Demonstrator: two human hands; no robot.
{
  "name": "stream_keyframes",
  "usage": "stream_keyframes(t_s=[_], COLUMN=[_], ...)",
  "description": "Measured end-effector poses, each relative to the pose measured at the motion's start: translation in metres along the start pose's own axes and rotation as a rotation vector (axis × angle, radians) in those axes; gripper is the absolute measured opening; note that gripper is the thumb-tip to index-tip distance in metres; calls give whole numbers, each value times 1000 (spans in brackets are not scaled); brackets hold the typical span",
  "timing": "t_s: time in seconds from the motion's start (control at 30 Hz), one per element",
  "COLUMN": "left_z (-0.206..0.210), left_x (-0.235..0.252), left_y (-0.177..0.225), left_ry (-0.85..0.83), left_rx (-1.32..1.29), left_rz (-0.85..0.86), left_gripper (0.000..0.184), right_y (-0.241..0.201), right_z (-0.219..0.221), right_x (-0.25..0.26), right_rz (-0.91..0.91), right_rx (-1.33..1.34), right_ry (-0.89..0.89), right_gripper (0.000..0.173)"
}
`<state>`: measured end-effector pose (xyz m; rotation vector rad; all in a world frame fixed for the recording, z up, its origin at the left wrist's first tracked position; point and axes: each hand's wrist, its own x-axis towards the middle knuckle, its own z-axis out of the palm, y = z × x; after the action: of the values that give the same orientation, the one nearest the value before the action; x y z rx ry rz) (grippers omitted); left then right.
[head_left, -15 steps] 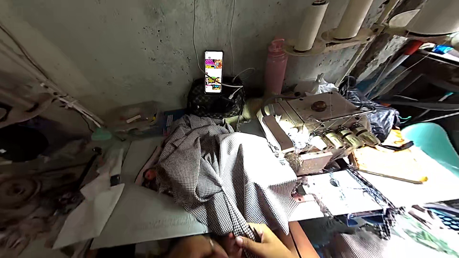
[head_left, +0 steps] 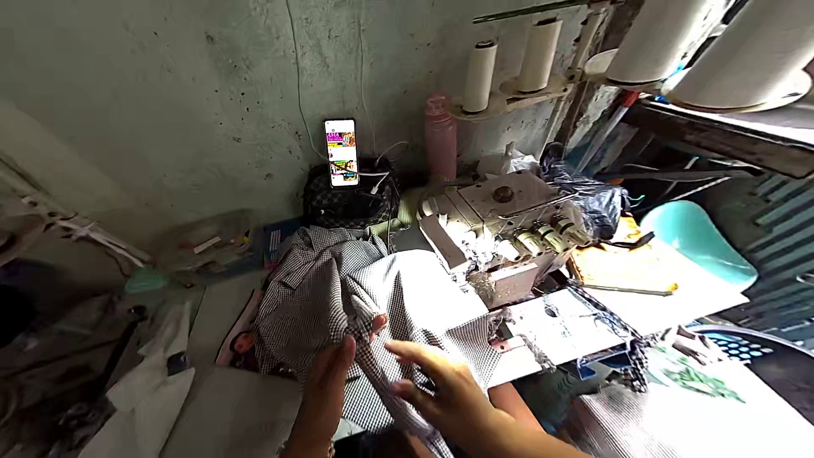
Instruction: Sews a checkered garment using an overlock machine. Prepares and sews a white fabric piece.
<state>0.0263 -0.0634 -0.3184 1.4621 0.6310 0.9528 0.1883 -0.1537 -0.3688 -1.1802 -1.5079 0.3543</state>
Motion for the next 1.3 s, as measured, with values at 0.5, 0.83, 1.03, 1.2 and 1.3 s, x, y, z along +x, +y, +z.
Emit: stream_keyframes(t_s=[0.5, 0.83, 1.03, 1.2, 1.3], left_z=[-105, -102, 63, 121, 123], left_x=[72, 121, 78, 60, 62], left_y=[99, 47, -21, -46, -49], left_ry=[394, 315, -155, -153, -91], left_rx=[374, 940, 1063, 917, 945], left_rz=[487, -41, 517, 500, 477], left_gripper=[48, 58, 35, 37, 35], right_y=[-30, 22, 28, 33, 42], right_z=[-39, -128, -117, -125, -122], right_x=[4, 7, 20, 23, 21], right_rz=[106, 400, 193, 266, 291], right_rx=[338, -195, -177, 132, 262], right_ry=[-470, -173, 2, 224, 313], right_gripper=[19, 23, 18, 25, 30])
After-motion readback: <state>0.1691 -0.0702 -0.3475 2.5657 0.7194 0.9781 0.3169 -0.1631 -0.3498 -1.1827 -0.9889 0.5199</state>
